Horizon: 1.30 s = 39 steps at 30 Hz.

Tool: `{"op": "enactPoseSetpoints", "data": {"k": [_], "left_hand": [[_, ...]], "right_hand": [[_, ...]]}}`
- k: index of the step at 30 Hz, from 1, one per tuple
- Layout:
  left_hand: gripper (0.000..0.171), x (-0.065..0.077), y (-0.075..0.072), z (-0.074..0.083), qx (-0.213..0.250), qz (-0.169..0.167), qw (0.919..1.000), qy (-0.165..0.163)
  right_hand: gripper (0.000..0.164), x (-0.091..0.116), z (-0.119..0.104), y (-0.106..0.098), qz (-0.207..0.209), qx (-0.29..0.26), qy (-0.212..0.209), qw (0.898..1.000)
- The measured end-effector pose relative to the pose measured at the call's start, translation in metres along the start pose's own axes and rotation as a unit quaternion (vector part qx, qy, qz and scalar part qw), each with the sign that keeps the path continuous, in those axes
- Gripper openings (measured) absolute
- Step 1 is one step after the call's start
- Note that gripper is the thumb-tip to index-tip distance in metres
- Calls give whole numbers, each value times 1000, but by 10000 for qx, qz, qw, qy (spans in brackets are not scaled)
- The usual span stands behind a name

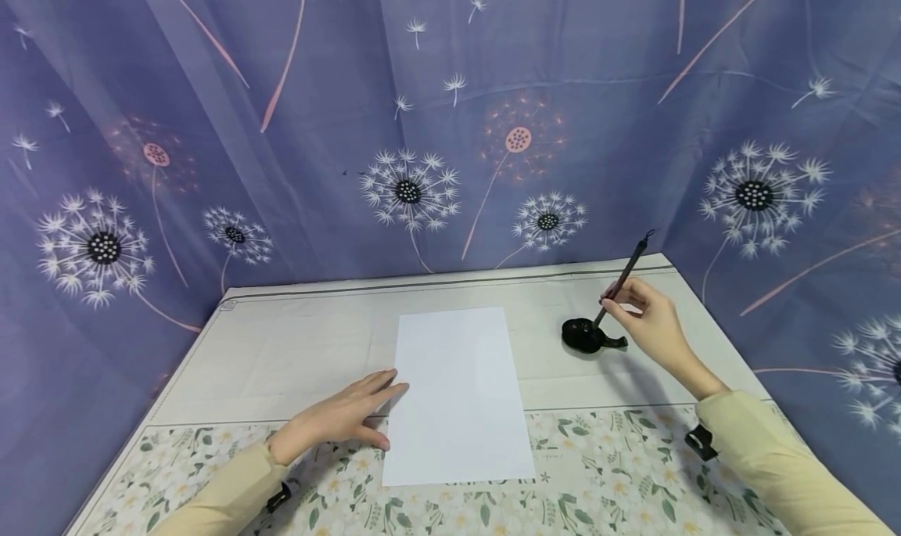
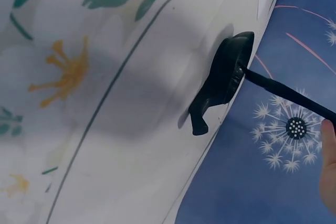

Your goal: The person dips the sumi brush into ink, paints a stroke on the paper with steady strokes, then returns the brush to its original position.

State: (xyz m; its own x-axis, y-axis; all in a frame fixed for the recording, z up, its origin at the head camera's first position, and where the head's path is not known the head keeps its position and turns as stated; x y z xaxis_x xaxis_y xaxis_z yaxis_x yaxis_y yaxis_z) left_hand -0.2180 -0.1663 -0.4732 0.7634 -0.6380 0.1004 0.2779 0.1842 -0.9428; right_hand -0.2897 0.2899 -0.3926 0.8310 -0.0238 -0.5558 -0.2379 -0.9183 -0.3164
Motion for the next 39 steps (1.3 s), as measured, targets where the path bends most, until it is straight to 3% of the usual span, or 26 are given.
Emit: {"op": "enactPoseSetpoints", "data": {"k": [17,22,31,37,39], "left_hand": [[94,0,-3,4,12,26,10000,-24],[94,-1,-4,4,21,3,10000,-71],[94,-1,-3,3,60,-6,10000,-27],[95,-2,-3,2,-25,10,10000,-18],[95,-2,-3,2,-55,23,10000,-26]], "right_hand": [[14,-1,8,-2,59,628,-58,9980],[13,-2,7,-2,160,371,12,9992],[3,-1,-24,0,161,262,77,9995],[15,-9,-3,-7,420,-174,197,9988],[17,-10,8,-8,485,-729,402,9953]]}}
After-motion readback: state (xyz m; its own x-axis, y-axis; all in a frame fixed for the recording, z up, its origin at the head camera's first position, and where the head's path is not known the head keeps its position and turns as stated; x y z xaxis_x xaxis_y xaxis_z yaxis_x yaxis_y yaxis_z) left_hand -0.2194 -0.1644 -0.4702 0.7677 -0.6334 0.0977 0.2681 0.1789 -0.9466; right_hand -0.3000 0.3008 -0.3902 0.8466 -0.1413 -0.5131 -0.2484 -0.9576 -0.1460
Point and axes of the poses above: each hand's wrist, its own x-axis away from the middle knuckle, its own y-axis out of the palm, z = x × y, the point moved 4 cm from there along -x, towards the middle knuckle, and after that the axes turned 6 degrees about z, right-handed, at the moved point
